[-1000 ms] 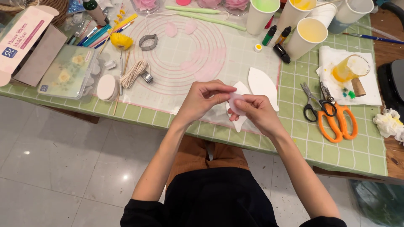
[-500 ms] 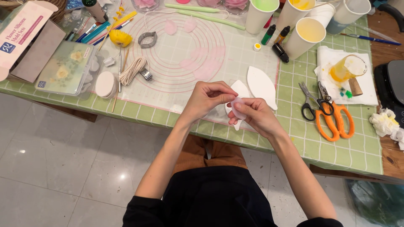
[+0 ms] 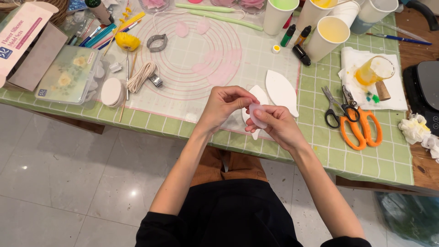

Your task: Shape and thin the edges of wax candle petals using a ball tool and a mold.

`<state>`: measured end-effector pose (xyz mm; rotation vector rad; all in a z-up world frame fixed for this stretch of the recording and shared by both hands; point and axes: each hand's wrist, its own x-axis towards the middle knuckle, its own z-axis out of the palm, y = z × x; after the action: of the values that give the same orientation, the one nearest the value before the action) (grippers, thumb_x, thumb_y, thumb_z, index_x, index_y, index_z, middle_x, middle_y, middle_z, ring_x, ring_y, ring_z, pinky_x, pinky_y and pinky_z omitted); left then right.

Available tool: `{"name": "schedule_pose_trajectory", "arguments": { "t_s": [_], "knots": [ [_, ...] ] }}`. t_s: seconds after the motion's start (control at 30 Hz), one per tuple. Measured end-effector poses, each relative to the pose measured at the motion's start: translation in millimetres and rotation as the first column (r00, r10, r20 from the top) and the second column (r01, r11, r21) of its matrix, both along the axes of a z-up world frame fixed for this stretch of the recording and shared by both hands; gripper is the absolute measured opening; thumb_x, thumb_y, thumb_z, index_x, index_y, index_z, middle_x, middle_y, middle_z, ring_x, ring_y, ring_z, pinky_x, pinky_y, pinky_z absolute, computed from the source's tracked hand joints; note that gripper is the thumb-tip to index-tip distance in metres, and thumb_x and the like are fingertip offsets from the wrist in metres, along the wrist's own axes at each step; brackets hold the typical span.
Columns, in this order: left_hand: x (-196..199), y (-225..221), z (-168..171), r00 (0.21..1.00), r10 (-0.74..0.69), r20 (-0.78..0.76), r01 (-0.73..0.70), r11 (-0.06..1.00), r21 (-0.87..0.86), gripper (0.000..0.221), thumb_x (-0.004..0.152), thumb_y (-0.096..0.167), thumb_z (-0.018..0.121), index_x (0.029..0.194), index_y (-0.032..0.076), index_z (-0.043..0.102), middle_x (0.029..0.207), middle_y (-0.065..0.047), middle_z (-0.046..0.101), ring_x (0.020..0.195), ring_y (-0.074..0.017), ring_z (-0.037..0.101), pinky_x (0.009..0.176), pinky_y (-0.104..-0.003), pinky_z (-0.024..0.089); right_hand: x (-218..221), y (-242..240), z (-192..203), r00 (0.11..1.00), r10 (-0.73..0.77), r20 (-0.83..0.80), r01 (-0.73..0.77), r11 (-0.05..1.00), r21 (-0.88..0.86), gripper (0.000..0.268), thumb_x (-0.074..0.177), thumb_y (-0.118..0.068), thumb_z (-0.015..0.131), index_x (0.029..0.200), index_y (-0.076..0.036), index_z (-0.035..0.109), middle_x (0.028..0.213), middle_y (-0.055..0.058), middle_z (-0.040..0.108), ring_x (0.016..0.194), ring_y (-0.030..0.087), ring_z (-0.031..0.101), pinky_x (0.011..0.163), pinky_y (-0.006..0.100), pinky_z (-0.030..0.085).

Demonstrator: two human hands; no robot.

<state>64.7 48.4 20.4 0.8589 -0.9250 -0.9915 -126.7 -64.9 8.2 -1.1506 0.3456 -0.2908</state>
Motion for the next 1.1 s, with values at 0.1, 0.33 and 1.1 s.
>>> {"name": "schedule_pose_trajectory", "arguments": {
  "t_s": [0.1,0.33,1.1],
  "knots": [
    [0,1,3,0.997,0.010,0.076,-0.008,0.999,-0.032,0.009,0.093,-0.004,0.071,0.100,-0.005,0.077,0.098,-0.010,0.076,0.092,-0.0142,0.070,0.087,-0.029,0.059,0,0,-3,1.000,-0.005,0.001,0.005,1.000,0.000,0.033,0.102,-0.020,0.065,0.119,0.008,0.069,0.098,0.016,0.076,0.087,0.025,0.076,0.081,0.035,0.061],
    [-1,1,5,1.000,0.007,0.027,-0.007,1.000,-0.009,0.005,0.094,-0.005,0.071,0.096,-0.004,0.074,0.093,-0.007,0.074,0.084,-0.0120,0.067,0.080,-0.028,0.057,1,1,1,1.000,-0.010,0.012,0.010,0.999,-0.042,0.034,0.104,-0.020,0.063,0.120,0.009,0.068,0.099,0.018,0.076,0.087,0.027,0.076,0.080,0.037,0.062],
    [-15,-1,30,0.574,0.392,0.719,-0.559,0.829,-0.006,0.015,0.085,0.019,0.080,0.085,0.004,0.077,0.082,-0.008,0.075,0.070,-0.0192,0.069,0.066,-0.033,0.053,22,-6,-8,0.921,-0.378,0.095,0.365,0.749,-0.553,0.025,0.106,-0.016,0.064,0.117,0.005,0.069,0.085,0.007,0.074,0.079,0.010,0.070,0.073,0.022,0.055]
  ]
}}
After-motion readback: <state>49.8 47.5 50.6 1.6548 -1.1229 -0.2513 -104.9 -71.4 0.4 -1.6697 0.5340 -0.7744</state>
